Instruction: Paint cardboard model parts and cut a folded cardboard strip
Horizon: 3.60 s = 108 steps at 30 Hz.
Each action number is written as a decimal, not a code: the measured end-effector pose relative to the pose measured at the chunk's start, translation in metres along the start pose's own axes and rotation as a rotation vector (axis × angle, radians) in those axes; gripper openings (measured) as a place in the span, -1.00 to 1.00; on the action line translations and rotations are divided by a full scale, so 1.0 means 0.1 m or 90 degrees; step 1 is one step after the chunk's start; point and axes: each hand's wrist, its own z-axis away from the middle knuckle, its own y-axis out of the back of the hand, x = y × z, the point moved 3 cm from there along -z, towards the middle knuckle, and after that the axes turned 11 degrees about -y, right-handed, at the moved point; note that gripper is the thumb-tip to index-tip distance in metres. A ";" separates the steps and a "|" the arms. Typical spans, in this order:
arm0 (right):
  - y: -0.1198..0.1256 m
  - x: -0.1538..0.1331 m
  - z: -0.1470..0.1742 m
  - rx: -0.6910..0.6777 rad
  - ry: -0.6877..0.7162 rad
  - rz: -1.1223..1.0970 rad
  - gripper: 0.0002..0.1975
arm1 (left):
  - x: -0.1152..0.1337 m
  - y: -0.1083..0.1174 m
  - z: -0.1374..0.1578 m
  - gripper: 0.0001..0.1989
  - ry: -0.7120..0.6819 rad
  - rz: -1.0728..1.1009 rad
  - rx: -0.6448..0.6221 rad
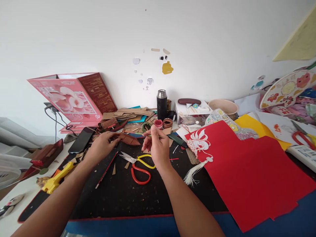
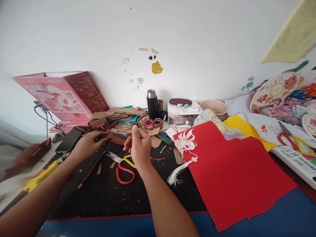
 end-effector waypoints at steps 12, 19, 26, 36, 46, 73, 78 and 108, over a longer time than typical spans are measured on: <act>-0.02 -0.01 0.02 0.017 -0.006 0.028 -0.36 | -0.36 -0.13 -0.14 -0.48 -0.137 -0.034 -0.092; -0.04 0.02 0.05 0.001 -0.018 0.030 -0.36 | -0.35 -0.12 -0.20 -0.47 -0.186 -0.053 -0.097; -0.04 0.03 0.03 0.009 -0.011 0.052 -0.36 | -0.36 -0.15 -0.22 -0.55 -0.186 -0.038 -0.098; -0.05 0.02 0.04 0.006 -0.025 0.055 -0.34 | -0.31 -0.09 -0.17 -0.52 -0.127 -0.021 -0.141; -0.04 0.02 0.04 -0.001 -0.033 0.052 -0.35 | -0.26 -0.01 -0.14 -0.20 0.006 0.144 -0.193; -0.08 0.06 0.06 -0.030 -0.070 0.062 -0.40 | -0.12 -0.12 0.18 -0.57 -0.142 -0.066 -0.108; -0.07 0.09 0.05 -0.033 -0.067 0.068 -0.40 | -0.01 -0.10 0.17 -0.73 -0.163 -0.091 -0.092; -0.05 0.12 0.07 -0.040 0.033 0.099 -0.39 | -0.09 0.03 0.39 -0.61 0.084 0.069 0.089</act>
